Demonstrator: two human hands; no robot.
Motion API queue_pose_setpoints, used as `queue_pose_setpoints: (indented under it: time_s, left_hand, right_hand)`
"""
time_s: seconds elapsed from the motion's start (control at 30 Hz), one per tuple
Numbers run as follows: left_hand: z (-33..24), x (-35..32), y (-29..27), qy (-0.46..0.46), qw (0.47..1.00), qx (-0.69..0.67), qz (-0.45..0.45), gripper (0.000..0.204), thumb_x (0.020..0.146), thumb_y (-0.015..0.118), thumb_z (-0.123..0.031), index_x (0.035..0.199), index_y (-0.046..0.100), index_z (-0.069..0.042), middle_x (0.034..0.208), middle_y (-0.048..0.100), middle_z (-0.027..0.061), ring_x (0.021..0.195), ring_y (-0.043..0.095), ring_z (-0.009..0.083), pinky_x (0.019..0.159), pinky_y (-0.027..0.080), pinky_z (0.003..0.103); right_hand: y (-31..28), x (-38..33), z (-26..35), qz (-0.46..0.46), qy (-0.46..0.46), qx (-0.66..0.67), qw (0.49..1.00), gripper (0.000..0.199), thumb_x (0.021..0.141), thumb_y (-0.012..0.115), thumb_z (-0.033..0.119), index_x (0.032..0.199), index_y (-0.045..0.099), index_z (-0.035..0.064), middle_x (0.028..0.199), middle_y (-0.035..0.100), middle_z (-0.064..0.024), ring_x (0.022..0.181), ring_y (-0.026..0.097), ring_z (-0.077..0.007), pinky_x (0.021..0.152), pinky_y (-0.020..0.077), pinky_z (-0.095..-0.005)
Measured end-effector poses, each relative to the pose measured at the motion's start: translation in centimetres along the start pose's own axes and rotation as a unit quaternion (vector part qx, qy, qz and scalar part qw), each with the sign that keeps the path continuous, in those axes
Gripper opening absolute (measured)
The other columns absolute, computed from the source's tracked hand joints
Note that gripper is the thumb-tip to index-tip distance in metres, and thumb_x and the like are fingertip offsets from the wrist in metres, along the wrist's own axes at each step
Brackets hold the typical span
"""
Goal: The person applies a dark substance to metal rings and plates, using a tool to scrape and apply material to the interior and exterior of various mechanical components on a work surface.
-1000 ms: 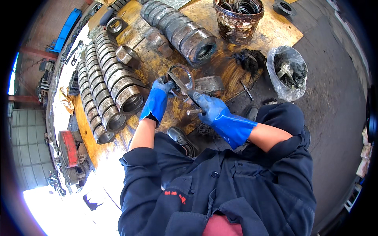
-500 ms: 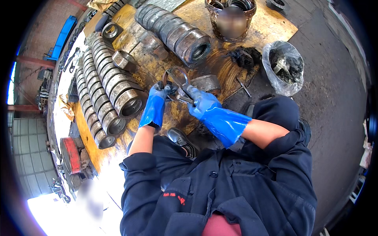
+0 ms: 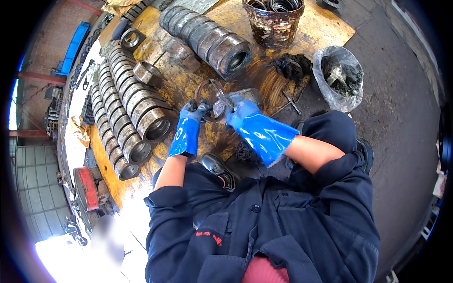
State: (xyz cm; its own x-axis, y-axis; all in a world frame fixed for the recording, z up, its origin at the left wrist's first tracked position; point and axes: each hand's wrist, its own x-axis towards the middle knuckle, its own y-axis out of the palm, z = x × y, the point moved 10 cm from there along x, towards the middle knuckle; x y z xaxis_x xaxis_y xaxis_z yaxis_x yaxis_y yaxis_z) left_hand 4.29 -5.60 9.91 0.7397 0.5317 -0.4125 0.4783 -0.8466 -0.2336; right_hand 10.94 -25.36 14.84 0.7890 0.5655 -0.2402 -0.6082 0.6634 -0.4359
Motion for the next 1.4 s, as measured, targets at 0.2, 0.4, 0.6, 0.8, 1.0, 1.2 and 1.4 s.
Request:
queue_pose_setpoints:
  time_s: [0.2, 0.4, 0.6, 0.8, 1.0, 1.2, 1.4]
  left_hand:
    - [-0.6, -1.4, -0.4, 0.005, 1.000, -0.023, 0.011, 0.013, 0.089, 0.067, -0.006, 0.102, 0.066, -0.005, 0.088, 0.071, 0.0042, 0.074, 0.067, 0.0147, 0.062, 0.052, 0.028]
    - [-2.2, -1.5, -0.7, 0.055, 0.994, -0.071, 0.064, 0.010, 0.092, 0.066, -0.012, 0.101, 0.066, -0.008, 0.088, 0.071, 0.0029, 0.074, 0.065, 0.0127, 0.063, 0.050, 0.026]
    - [-3.9, 0.0, 1.4, 0.046, 0.998, 0.018, 0.048, 0.019, 0.094, 0.062, -0.013, 0.112, 0.066, -0.008, 0.093, 0.073, 0.0043, 0.082, 0.070, 0.0155, 0.066, 0.052, 0.027]
    - [-3.0, 0.3, 4.5, 0.021, 0.997, 0.033, 0.070, 0.022, 0.089, 0.070, -0.017, 0.110, 0.067, -0.010, 0.089, 0.072, 0.0015, 0.078, 0.069, 0.0118, 0.060, 0.048, 0.023]
    - [-0.9, 1.9, -0.8, 0.062, 0.991, 0.118, 0.035, 0.026, 0.090, 0.066, -0.022, 0.111, 0.065, -0.007, 0.092, 0.071, 0.0029, 0.074, 0.062, 0.0104, 0.062, 0.046, 0.027]
    - [-2.9, 1.5, 1.1, 0.096, 0.971, 0.210, 0.062, 0.034, 0.089, 0.061, -0.022, 0.113, 0.064, 0.001, 0.098, 0.069, 0.0136, 0.091, 0.063, 0.0224, 0.084, 0.047, 0.035]
    - [-6.3, -2.0, -0.4, 0.152, 0.935, 0.320, 0.023, 0.039, 0.089, 0.059, -0.025, 0.118, 0.062, 0.001, 0.110, 0.067, 0.0227, 0.104, 0.063, 0.0362, 0.089, 0.047, 0.040]
  right_hand:
    - [-2.4, 2.7, -1.9, -0.058, 0.025, -0.066, 0.996, 0.035, 0.086, 0.059, 0.021, 0.117, 0.062, 0.0065, 0.097, 0.068, -0.0235, 0.088, 0.066, -0.0402, 0.079, 0.0529, -0.0453]
    - [-13.7, 2.4, 0.1, -0.063, 0.063, 0.172, 0.981, 0.025, 0.094, 0.057, 0.021, 0.115, 0.065, 0.0094, 0.087, 0.069, -0.0108, 0.075, 0.068, -0.0208, 0.063, 0.0536, -0.0384]
    - [-34.8, -2.6, -4.8, -0.272, -0.063, -0.183, 0.943, 0.029, 0.096, 0.056, 0.022, 0.120, 0.061, 0.0063, 0.083, 0.064, -0.0094, 0.065, 0.058, -0.0197, 0.056, 0.0459, -0.0331]
    - [-35.9, -9.4, -35.3, -0.368, 0.204, 0.571, 0.705, 0.043, 0.096, 0.048, 0.028, 0.129, 0.052, 0.0016, 0.095, 0.070, -0.0202, 0.054, 0.055, -0.0163, 0.051, 0.0449, -0.0317]
    - [-23.7, -10.5, -40.6, -0.226, 0.217, 0.799, 0.513, 0.042, 0.092, 0.050, 0.024, 0.124, 0.054, -0.0037, 0.061, 0.052, -0.0009, 0.042, 0.036, -0.0100, 0.040, 0.0320, -0.0288]
    - [-25.2, -18.0, -46.5, -0.269, 0.202, 0.775, 0.535, 0.028, 0.091, 0.050, 0.027, 0.104, 0.060, 0.0040, 0.049, 0.034, 0.0062, 0.038, 0.031, -0.0095, 0.037, 0.0266, -0.0263]
    - [-31.4, -17.7, -32.3, -0.430, 0.271, 0.455, 0.731, 0.041, 0.091, 0.051, 0.046, 0.092, 0.070, 0.0093, 0.055, 0.055, -0.0047, 0.037, 0.035, -0.0160, 0.036, 0.0276, -0.0296]
